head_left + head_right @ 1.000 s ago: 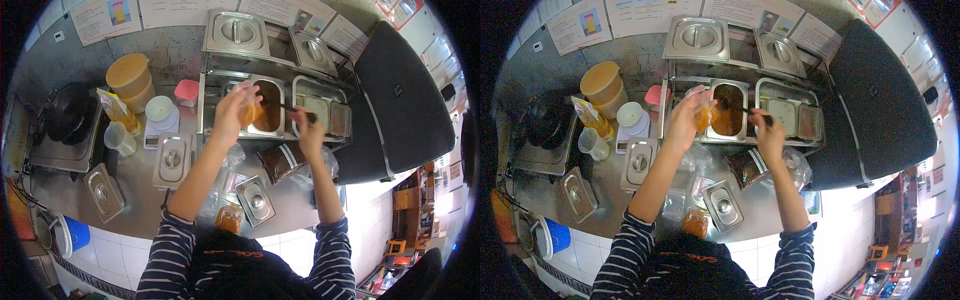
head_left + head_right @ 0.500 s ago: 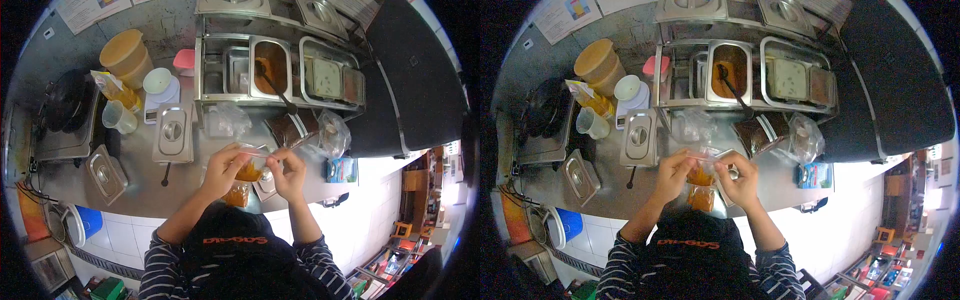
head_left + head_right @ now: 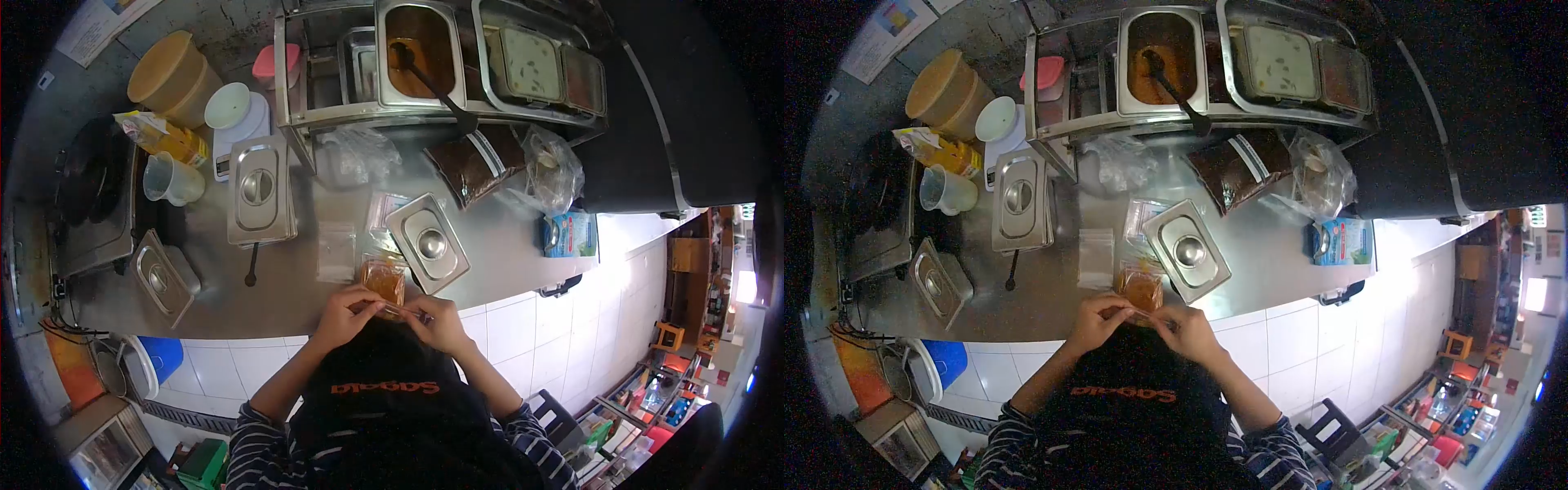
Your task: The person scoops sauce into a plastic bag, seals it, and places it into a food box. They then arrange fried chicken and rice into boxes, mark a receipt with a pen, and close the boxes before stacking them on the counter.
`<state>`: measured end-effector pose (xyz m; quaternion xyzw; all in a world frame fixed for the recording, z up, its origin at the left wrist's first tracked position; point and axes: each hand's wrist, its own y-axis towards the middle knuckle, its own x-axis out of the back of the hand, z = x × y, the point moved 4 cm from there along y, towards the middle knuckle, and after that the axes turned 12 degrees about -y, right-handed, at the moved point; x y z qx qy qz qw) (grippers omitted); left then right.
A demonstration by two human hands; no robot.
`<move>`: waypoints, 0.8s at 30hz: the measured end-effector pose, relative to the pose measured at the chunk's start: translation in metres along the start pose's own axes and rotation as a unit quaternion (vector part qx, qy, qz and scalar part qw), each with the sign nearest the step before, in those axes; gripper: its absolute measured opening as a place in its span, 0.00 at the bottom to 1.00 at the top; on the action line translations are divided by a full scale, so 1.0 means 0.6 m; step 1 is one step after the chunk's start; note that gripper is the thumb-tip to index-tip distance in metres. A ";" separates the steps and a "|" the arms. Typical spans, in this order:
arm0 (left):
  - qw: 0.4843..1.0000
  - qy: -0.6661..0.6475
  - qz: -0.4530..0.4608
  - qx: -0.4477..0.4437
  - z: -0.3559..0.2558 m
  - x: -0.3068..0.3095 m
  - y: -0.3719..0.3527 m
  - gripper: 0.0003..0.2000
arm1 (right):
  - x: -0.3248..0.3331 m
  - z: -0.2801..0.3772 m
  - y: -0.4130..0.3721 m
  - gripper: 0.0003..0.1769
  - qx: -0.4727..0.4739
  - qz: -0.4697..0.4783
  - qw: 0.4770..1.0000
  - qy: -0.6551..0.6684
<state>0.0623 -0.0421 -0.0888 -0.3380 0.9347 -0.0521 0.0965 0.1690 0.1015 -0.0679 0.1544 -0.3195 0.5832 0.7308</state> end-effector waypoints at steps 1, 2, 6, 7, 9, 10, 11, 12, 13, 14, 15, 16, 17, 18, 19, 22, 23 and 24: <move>0.999 -0.025 -0.020 0.020 0.010 0.003 -0.002 0.04 | -0.002 -0.016 -0.006 0.03 -0.030 -0.003 0.999 0.020; 0.999 -0.032 -0.032 0.021 0.035 0.006 -0.001 0.05 | -0.004 -0.035 -0.014 0.03 -0.061 -0.005 0.997 0.039; 0.989 0.103 -0.104 -0.032 0.085 0.037 0.031 0.06 | -0.012 -0.181 -0.042 0.08 -0.243 -0.116 0.960 0.078; 0.975 0.175 -0.125 -0.056 0.081 0.045 0.043 0.06 | -0.001 -0.189 -0.038 0.09 -0.262 -0.137 0.955 -0.013; 0.968 0.206 -0.134 -0.058 0.088 0.041 0.053 0.07 | 0.021 -0.198 -0.025 0.12 -0.295 -0.176 0.919 -0.193; 0.963 0.222 -0.140 -0.061 0.092 0.040 0.060 0.07 | 0.023 -0.198 -0.018 0.12 -0.304 -0.180 0.913 -0.204; 0.968 0.205 -0.126 -0.066 0.101 0.039 0.066 0.07 | 0.023 -0.196 -0.010 0.13 -0.312 -0.185 0.907 -0.213; 0.973 0.188 -0.110 -0.071 0.103 0.037 0.074 0.07 | 0.022 -0.194 -0.006 0.14 -0.321 -0.190 0.901 -0.223; 0.978 0.171 -0.093 -0.075 0.104 0.034 0.080 0.07 | 0.019 -0.197 -0.005 0.12 -0.320 -0.207 0.904 -0.192; 0.984 0.160 -0.072 -0.038 0.112 0.031 0.084 0.07 | 0.013 -0.206 -0.004 0.11 -0.319 -0.224 0.906 -0.163; 0.988 0.148 -0.050 -0.002 0.103 0.024 0.088 0.07 | 0.007 -0.217 -0.004 0.10 -0.317 -0.242 0.907 -0.134; 0.990 0.136 -0.030 0.034 0.098 0.019 0.092 0.07 | 0.002 -0.238 -0.011 0.08 -0.331 -0.262 0.906 -0.012; 0.989 0.145 -0.018 0.017 0.101 0.018 0.095 0.07 | -0.001 -0.261 -0.021 0.06 -0.336 -0.277 0.893 0.110; 0.988 0.154 -0.009 0.000 0.111 0.017 0.095 0.08 | -0.001 -0.275 -0.028 0.05 -0.334 -0.286 0.868 0.230; 0.987 0.162 -0.001 -0.017 0.109 0.016 0.092 0.08 | 0.031 -0.249 -0.039 0.08 -0.307 -0.336 0.855 0.248; 0.988 0.154 0.004 -0.032 0.080 0.014 0.071 0.09 | 0.182 -0.131 -0.063 0.20 -0.166 -0.387 0.897 0.132; 0.987 0.158 0.003 -0.042 0.070 0.015 0.061 0.08 | 0.237 -0.083 -0.069 0.21 -0.189 -0.376 0.902 0.099; 0.989 0.145 0.011 -0.036 0.059 0.015 0.052 0.08 | 0.279 -0.069 -0.082 0.18 -0.150 -0.415 0.896 0.058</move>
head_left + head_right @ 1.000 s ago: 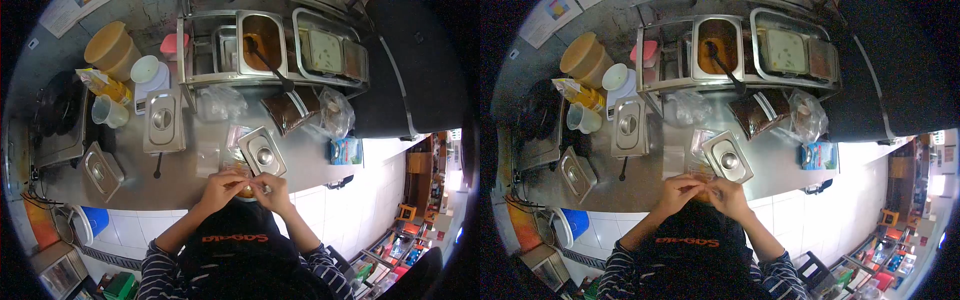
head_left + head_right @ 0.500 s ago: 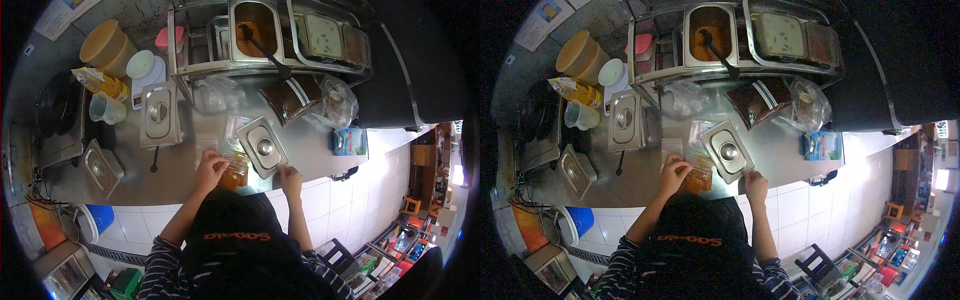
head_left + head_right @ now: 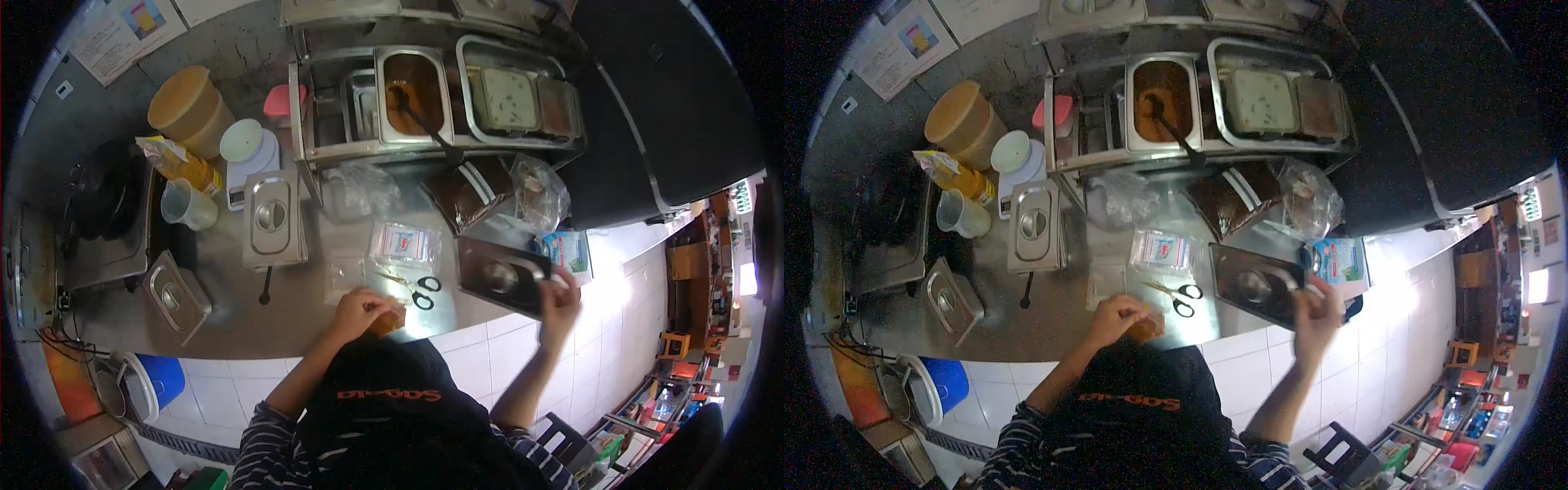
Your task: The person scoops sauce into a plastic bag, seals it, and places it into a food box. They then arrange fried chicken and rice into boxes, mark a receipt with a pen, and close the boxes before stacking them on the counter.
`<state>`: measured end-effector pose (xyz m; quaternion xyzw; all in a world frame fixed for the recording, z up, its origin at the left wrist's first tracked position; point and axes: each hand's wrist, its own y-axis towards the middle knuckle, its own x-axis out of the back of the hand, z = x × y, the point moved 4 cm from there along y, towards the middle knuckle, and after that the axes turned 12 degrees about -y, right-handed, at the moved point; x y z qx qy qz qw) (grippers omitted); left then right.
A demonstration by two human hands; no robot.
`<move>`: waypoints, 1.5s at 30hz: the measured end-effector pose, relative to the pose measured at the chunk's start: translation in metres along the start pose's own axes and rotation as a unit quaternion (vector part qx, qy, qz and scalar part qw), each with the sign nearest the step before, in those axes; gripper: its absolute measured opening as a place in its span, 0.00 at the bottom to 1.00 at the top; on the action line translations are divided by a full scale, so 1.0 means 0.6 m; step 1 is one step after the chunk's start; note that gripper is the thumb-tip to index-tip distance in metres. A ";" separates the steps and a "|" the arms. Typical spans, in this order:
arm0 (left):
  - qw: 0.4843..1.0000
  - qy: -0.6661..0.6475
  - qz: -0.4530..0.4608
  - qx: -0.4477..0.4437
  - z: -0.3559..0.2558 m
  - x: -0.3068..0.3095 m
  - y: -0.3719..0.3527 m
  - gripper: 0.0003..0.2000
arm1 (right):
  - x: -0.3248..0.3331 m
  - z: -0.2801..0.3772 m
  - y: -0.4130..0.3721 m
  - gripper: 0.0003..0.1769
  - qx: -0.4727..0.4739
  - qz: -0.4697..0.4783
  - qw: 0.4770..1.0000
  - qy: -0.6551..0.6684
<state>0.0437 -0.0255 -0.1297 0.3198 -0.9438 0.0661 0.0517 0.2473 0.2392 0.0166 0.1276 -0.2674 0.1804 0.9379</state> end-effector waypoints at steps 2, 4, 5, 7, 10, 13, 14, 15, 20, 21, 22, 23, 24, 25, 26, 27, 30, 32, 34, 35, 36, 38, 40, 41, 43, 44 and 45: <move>0.999 -0.025 0.020 0.009 -0.022 0.007 -0.018 0.08 | 0.053 0.094 0.022 0.15 0.124 -0.071 0.989 0.028; 0.995 -0.099 0.012 0.026 -0.035 0.009 -0.033 0.08 | 0.046 0.193 0.033 0.10 0.287 -0.167 0.938 0.099; 0.990 -0.135 0.009 0.034 -0.040 0.010 -0.039 0.08 | 0.017 0.235 0.047 0.10 0.394 -0.143 0.904 0.082; 0.997 -0.080 0.002 -0.018 -0.051 0.012 -0.047 0.07 | -0.062 0.340 0.079 0.12 0.544 -0.066 0.837 -0.012; 0.998 -0.042 -0.004 -0.054 -0.052 0.015 -0.055 0.06 | -0.217 0.374 0.156 0.18 0.650 -0.026 0.754 -0.097; 0.999 -0.034 -0.024 -0.034 -0.071 0.020 -0.067 0.07 | -0.305 0.368 0.199 0.14 0.645 0.027 0.755 -0.115; 0.999 -0.031 -0.034 -0.022 -0.075 0.021 -0.073 0.07 | -0.318 0.368 0.198 0.13 0.614 0.063 0.776 -0.127; 0.999 -0.004 -0.038 -0.016 -0.070 0.020 -0.081 0.06 | -0.329 0.366 0.198 0.12 0.580 0.099 0.797 -0.137; 0.998 -0.012 -0.057 -0.040 -0.075 -0.010 -0.096 0.05 | -0.373 0.339 0.209 0.11 0.502 0.190 0.823 -0.187; 0.997 -0.009 -0.055 -0.053 -0.079 -0.025 -0.095 0.05 | -0.370 0.337 0.206 0.10 0.484 0.202 0.830 -0.192; 0.997 0.002 -0.051 -0.060 -0.092 -0.041 -0.093 0.04 | -0.359 0.333 0.199 0.09 0.463 0.212 0.838 -0.196; 0.997 0.013 -0.043 -0.068 -0.114 -0.060 -0.090 0.04 | -0.334 0.331 0.185 0.08 0.487 0.185 0.842 -0.140; 0.996 0.018 -0.030 -0.080 -0.130 -0.089 -0.082 0.04 | -0.291 0.320 0.170 0.08 0.509 0.152 0.842 -0.093; 0.995 0.001 -0.026 -0.092 -0.136 -0.123 -0.077 0.04 | -0.230 0.309 0.151 0.08 0.500 0.155 0.849 -0.073; 0.994 -0.018 -0.020 -0.104 -0.138 -0.160 -0.074 0.04 | -0.164 0.291 0.129 0.08 0.489 0.155 0.856 -0.056; 0.993 -0.038 -0.012 -0.115 -0.144 -0.203 -0.067 0.04 | -0.104 0.256 0.109 0.08 0.491 0.181 0.850 -0.063; 1.000 -0.017 -0.004 -0.021 -0.183 -0.355 -0.042 0.05 | 0.116 0.107 0.048 0.08 0.406 0.202 0.889 0.069; 0.996 -0.059 0.003 -0.070 -0.167 -0.468 -0.022 0.05 | 0.261 -0.006 0.012 0.13 0.277 0.230 0.928 0.091; 0.995 -0.064 0.018 -0.076 -0.172 -0.570 0.011 0.06 | 0.383 -0.121 0.004 0.13 0.206 0.174 0.962 0.050; 0.990 -0.112 0.013 -0.084 -0.184 -0.624 0.027 0.06 | 0.429 -0.177 0.005 0.13 0.192 0.155 0.968 0.035; 0.989 -0.120 0.022 -0.087 -0.208 -0.675 0.043 0.06 | 0.467 -0.233 0.010 0.13 0.178 0.136 0.974 0.023; 0.986 -0.136 0.034 -0.093 -0.249 -0.763 0.071 0.06 | 0.541 -0.319 0.035 0.15 0.111 0.116 0.986 0.048; 0.988 -0.099 0.034 -0.115 -0.254 -0.839 0.108 0.06 | 0.603 -0.404 0.072 0.20 0.007 0.109 0.985 0.130; 0.988 -0.072 0.035 -0.131 -0.263 -0.880 0.128 0.06 | 0.627 -0.469 0.100 0.22 -0.005 0.107 0.989 0.103; 0.986 -0.016 0.034 -0.160 -0.297 -0.972 0.160 0.06 | 0.671 -0.632 0.146 0.23 -0.108 0.132 0.985 0.040; 0.985 0.009 0.040 -0.165 -0.297 -1.017 0.181 0.06 | 0.691 -0.744 0.159 0.23 -0.148 0.138 0.979 -0.006; 0.984 0.031 0.046 -0.171 -0.299 -1.059 0.209 0.06 | 0.726 -0.858 0.164 0.25 -0.147 0.156 0.965 -0.153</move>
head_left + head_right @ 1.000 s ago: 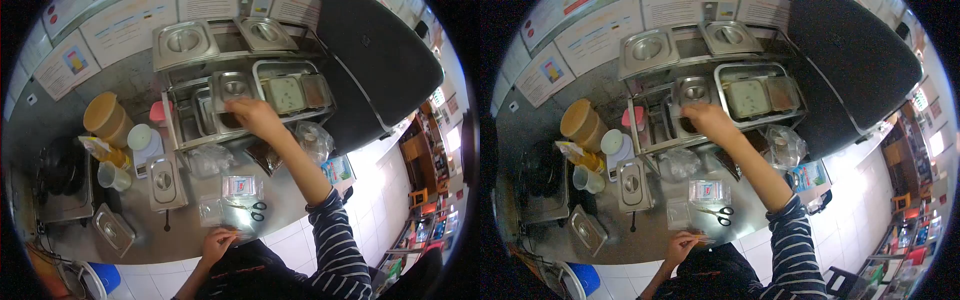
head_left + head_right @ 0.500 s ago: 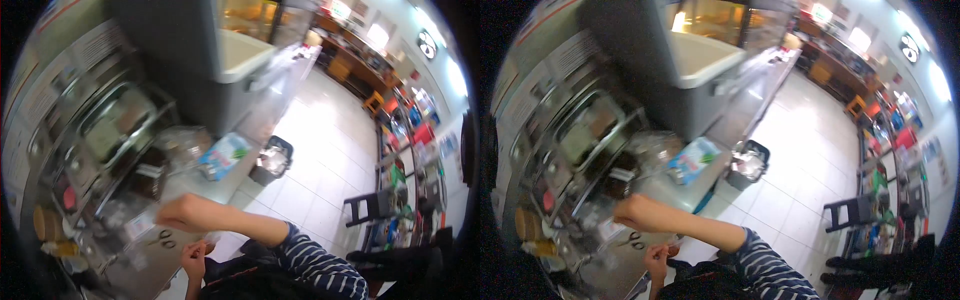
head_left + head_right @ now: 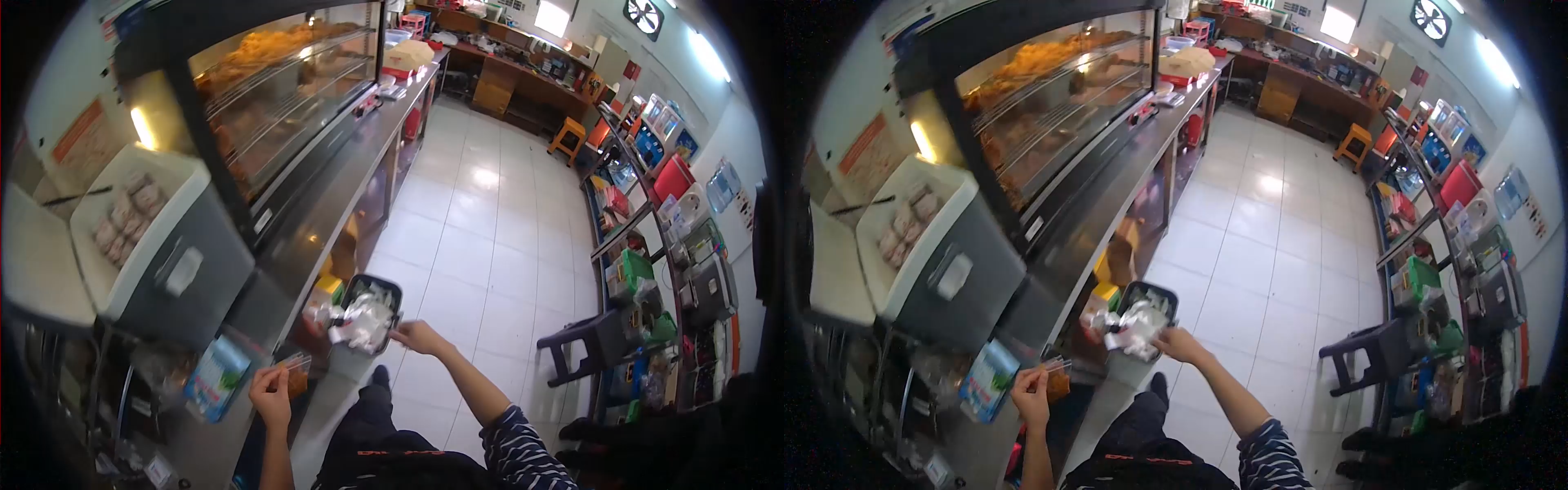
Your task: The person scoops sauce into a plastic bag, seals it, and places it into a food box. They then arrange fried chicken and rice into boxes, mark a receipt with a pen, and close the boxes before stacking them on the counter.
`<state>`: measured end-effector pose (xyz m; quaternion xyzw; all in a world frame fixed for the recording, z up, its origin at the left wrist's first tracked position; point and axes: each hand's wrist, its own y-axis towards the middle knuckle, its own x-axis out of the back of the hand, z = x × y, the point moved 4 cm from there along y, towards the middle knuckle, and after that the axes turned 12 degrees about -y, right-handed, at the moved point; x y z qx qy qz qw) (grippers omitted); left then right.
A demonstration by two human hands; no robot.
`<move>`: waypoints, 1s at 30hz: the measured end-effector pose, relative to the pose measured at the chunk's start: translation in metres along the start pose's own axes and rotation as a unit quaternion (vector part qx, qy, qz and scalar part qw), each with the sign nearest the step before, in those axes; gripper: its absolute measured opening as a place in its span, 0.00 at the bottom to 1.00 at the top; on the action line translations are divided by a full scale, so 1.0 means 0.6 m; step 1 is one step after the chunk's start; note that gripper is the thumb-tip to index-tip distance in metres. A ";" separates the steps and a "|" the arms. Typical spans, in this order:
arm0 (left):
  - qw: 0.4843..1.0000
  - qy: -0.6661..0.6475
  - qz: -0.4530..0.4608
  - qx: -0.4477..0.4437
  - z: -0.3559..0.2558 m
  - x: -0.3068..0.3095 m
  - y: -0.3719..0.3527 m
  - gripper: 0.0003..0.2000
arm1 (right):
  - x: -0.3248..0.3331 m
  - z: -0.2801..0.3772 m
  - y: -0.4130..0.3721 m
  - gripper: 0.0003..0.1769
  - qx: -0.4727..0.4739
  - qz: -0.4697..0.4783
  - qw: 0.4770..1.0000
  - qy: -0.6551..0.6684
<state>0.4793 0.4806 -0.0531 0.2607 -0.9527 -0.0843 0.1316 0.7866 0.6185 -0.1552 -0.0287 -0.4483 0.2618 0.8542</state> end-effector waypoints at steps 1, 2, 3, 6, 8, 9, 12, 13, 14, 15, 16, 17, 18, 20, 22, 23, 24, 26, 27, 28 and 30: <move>1.000 0.017 0.005 -0.010 -0.002 -0.050 0.039 0.06 | 0.001 -0.125 0.017 0.27 -0.015 0.005 0.977 -0.211; 1.000 0.014 0.001 -0.017 -0.015 -0.100 0.078 0.05 | 0.023 -0.238 0.004 0.28 -0.118 0.025 0.971 -0.207; 1.000 0.012 0.011 -0.016 -0.014 -0.152 0.123 0.05 | 0.035 -0.376 -0.019 0.26 -0.160 0.021 0.962 -0.219; 0.999 -0.013 0.038 -0.012 0.003 -0.325 0.282 0.05 | 0.091 -0.666 -0.229 0.17 -0.465 -0.221 0.852 0.100; 0.995 -0.054 0.056 -0.054 -0.038 -0.459 0.386 0.05 | 0.123 -0.739 -0.328 0.16 -0.598 -0.282 0.711 0.239; 0.992 -0.072 0.061 -0.078 -0.059 -0.525 0.441 0.05 | 0.144 -0.757 -0.344 0.15 -0.629 -0.279 0.674 0.269; 0.983 -0.117 0.044 -0.134 -0.106 -0.724 0.575 0.04 | 0.195 -0.798 -0.279 0.15 -0.653 -0.242 0.643 0.319; 0.981 -0.142 0.042 -0.122 -0.112 -0.790 0.616 0.04 | 0.213 -0.814 -0.230 0.15 -0.648 -0.227 0.647 0.331; 0.976 -0.170 0.039 -0.134 -0.117 -0.859 0.650 0.04 | 0.232 -0.832 -0.174 0.15 -0.638 -0.210 0.658 0.341; 0.969 -0.197 0.038 -0.146 -0.120 -0.923 0.681 0.03 | 0.251 -0.850 -0.112 0.15 -0.626 -0.193 0.669 0.350; 0.965 -0.222 0.050 -0.133 -0.119 -0.989 0.708 0.04 | 0.271 -0.870 -0.047 0.15 -0.610 -0.175 0.685 0.357; 0.960 -0.245 0.063 -0.116 -0.113 -1.051 0.728 0.04 | 0.294 -0.889 0.023 0.16 -0.590 -0.159 0.706 0.358; 0.960 -0.248 0.070 -0.113 -0.097 -1.113 0.746 0.03 | 0.324 -0.907 0.097 0.16 -0.564 -0.141 0.732 0.356; 0.967 -0.235 0.070 -0.072 -0.073 -1.207 0.781 0.04 | 0.399 -0.930 0.255 0.17 -0.498 -0.112 0.789 0.343; 0.980 -0.186 0.074 -0.015 -0.050 -1.270 0.806 0.06 | 0.504 -0.945 0.418 0.18 -0.403 -0.101 0.857 0.306; 0.985 -0.150 0.085 0.002 -0.037 -1.297 0.824 0.06 | 0.560 -0.949 0.504 0.19 -0.340 -0.100 0.891 0.284; 0.984 -0.149 0.093 0.020 -0.035 -1.316 0.848 0.07 | 0.627 -0.942 0.605 0.20 -0.251 -0.101 0.927 0.260; 0.980 -0.173 0.098 0.006 -0.026 -1.352 0.902 0.08 | 0.765 -0.884 0.798 0.22 -0.041 -0.094 0.965 0.242; 0.980 -0.169 0.104 0.017 -0.018 -1.370 0.932 0.08 | 0.856 -0.781 0.868 0.22 0.053 -0.075 0.967 0.237; 0.981 -0.168 0.096 0.023 -0.028 -1.386 0.964 0.08 | 0.948 -0.678 0.937 0.23 0.146 -0.055 0.959 0.237; 0.983 -0.167 0.070 0.008 -0.046 -1.423 1.030 0.09 | 1.037 -0.590 1.046 0.22 0.204 -0.031 0.964 0.166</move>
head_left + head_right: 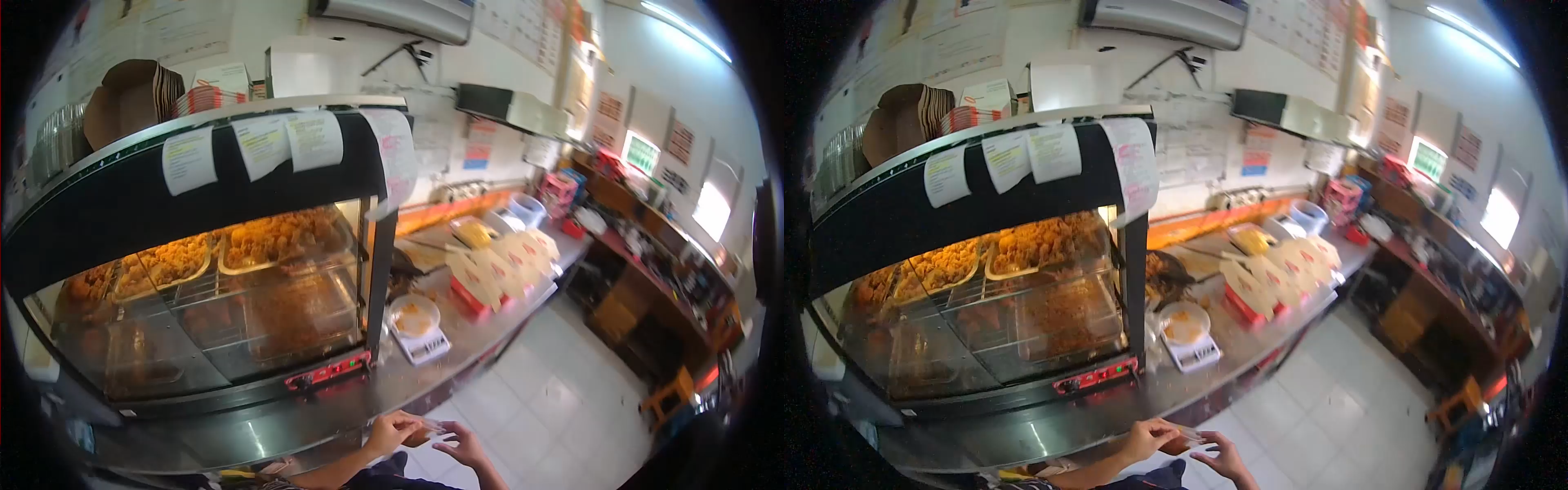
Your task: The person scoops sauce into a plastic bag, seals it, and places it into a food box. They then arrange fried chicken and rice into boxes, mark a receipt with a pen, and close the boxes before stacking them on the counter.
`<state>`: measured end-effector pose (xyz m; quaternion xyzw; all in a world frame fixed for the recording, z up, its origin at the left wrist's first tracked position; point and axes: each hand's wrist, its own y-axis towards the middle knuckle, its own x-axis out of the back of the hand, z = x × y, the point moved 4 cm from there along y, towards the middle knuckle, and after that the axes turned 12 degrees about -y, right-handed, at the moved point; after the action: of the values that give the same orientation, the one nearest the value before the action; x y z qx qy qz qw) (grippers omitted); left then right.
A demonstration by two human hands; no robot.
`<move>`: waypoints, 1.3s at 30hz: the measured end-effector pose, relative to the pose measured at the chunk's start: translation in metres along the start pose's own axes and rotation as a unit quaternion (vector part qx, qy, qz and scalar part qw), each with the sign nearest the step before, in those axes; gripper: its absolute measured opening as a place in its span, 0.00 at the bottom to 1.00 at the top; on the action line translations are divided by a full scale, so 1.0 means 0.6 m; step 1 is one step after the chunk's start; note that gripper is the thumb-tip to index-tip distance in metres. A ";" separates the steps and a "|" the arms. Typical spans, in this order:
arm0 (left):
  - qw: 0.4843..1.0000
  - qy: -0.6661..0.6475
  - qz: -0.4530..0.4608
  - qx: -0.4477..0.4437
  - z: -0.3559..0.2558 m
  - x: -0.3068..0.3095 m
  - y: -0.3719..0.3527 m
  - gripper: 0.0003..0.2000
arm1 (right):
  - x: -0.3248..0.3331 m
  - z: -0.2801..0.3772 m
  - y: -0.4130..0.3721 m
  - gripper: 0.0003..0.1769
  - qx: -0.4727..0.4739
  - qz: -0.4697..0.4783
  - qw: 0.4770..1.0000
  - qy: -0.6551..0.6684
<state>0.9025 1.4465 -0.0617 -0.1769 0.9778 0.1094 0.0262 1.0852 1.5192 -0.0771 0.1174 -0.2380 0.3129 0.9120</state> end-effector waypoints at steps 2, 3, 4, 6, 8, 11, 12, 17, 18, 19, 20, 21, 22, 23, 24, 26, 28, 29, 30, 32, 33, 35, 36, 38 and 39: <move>0.998 0.017 -0.032 -0.052 0.002 -0.038 0.076 0.09 | 0.038 -0.014 0.105 0.20 0.051 0.022 0.997 -0.044; 0.999 0.012 -0.023 -0.038 0.001 -0.058 0.120 0.09 | 0.062 -0.011 0.156 0.19 0.076 0.022 0.995 -0.057; 0.998 0.024 -0.034 -0.054 -0.005 -0.078 0.161 0.09 | 0.099 -0.002 0.192 0.16 0.124 -0.001 0.982 -0.144; 0.992 0.025 -0.054 -0.109 -0.015 -0.123 0.243 0.09 | 0.168 -0.022 0.269 0.13 0.179 -0.026 0.970 -0.162; 0.990 0.012 -0.038 -0.133 -0.023 -0.167 0.318 0.07 | 0.226 -0.059 0.343 0.11 0.257 -0.045 0.952 -0.163; 0.986 -0.046 0.019 -0.156 -0.009 -0.220 0.431 0.17 | 0.324 -0.097 0.453 0.09 0.343 0.010 0.934 -0.095; 0.983 -0.108 0.017 -0.149 0.003 -0.237 0.466 0.20 | 0.352 -0.102 0.487 0.09 0.326 0.055 0.941 -0.074; 0.977 -0.163 0.058 -0.127 0.059 -0.315 0.589 0.30 | 0.423 -0.127 0.638 0.08 0.266 0.206 0.941 -0.038; 0.980 -0.154 0.060 -0.107 0.082 -0.326 0.604 0.30 | 0.431 -0.131 0.660 0.08 0.266 0.228 0.936 -0.032; 0.984 -0.144 0.063 -0.085 0.108 -0.335 0.613 0.29 | 0.435 -0.133 0.681 0.08 0.265 0.251 0.931 -0.026; 0.987 -0.135 0.065 -0.059 0.136 -0.344 0.617 0.29 | 0.437 -0.133 0.698 0.08 0.263 0.271 0.926 -0.019; 0.989 -0.130 0.069 -0.030 0.169 -0.358 0.618 0.28 | 0.439 -0.135 0.711 0.08 0.262 0.291 0.920 -0.013; 0.986 -0.165 0.026 0.000 0.206 -0.377 0.625 0.28 | 0.442 -0.138 0.722 0.08 0.257 0.310 0.915 -0.009; 0.979 -0.202 -0.020 0.026 0.244 -0.394 0.632 0.28 | 0.444 -0.143 0.729 0.08 0.253 0.325 0.911 -0.002; 0.954 -0.275 -0.113 0.050 0.253 -0.417 0.644 0.28 | 0.446 -0.147 0.735 0.08 0.248 0.338 0.908 0.003; 0.902 -0.370 -0.210 0.080 0.264 -0.437 0.643 0.26 | 0.451 -0.157 0.742 0.08 0.235 0.356 0.904 0.017; 0.874 -0.409 -0.253 0.067 0.191 -0.454 0.630 0.22 | 0.456 -0.170 0.746 0.08 0.212 0.364 0.906 0.035; 0.859 -0.422 -0.284 0.048 0.185 -0.464 0.632 0.21 | 0.461 -0.178 0.747 0.08 0.195 0.363 0.910 0.046; 0.843 -0.437 -0.312 0.035 0.183 -0.476 0.634 0.20 | 0.467 -0.188 0.747 0.08 0.175 0.359 0.915 0.058; 0.819 -0.458 -0.344 0.034 0.177 -0.503 0.635 0.19 | 0.477 -0.207 0.743 0.08 0.130 0.343 0.927 0.084; 0.812 -0.463 -0.353 0.039 0.168 -0.514 0.635 0.18 | 0.487 -0.215 0.739 0.08 0.106 0.331 0.933 0.099; 0.831 -0.471 -0.296 0.000 0.192 -0.516 0.641 0.17 | 0.511 -0.222 0.732 0.06 0.070 0.298 0.946 0.111; 0.803 -0.488 -0.335 0.061 0.196 -0.521 0.633 0.17 | 0.523 -0.233 0.732 0.06 0.088 0.278 0.950 0.110; 0.830 -0.442 -0.336 0.053 0.164 -0.521 0.634 0.18 | 0.550 -0.249 0.726 0.08 0.019 0.261 0.951 0.166; 0.796 -0.468 -0.371 0.096 0.183 -0.520 0.626 0.18 | 0.558 -0.250 0.732 0.07 0.033 0.243 0.950 0.195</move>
<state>1.0637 1.9201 -0.0636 -0.4499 0.7110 0.0665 0.5364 1.0955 2.0868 -0.0076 0.0232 -0.0666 0.5494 0.8326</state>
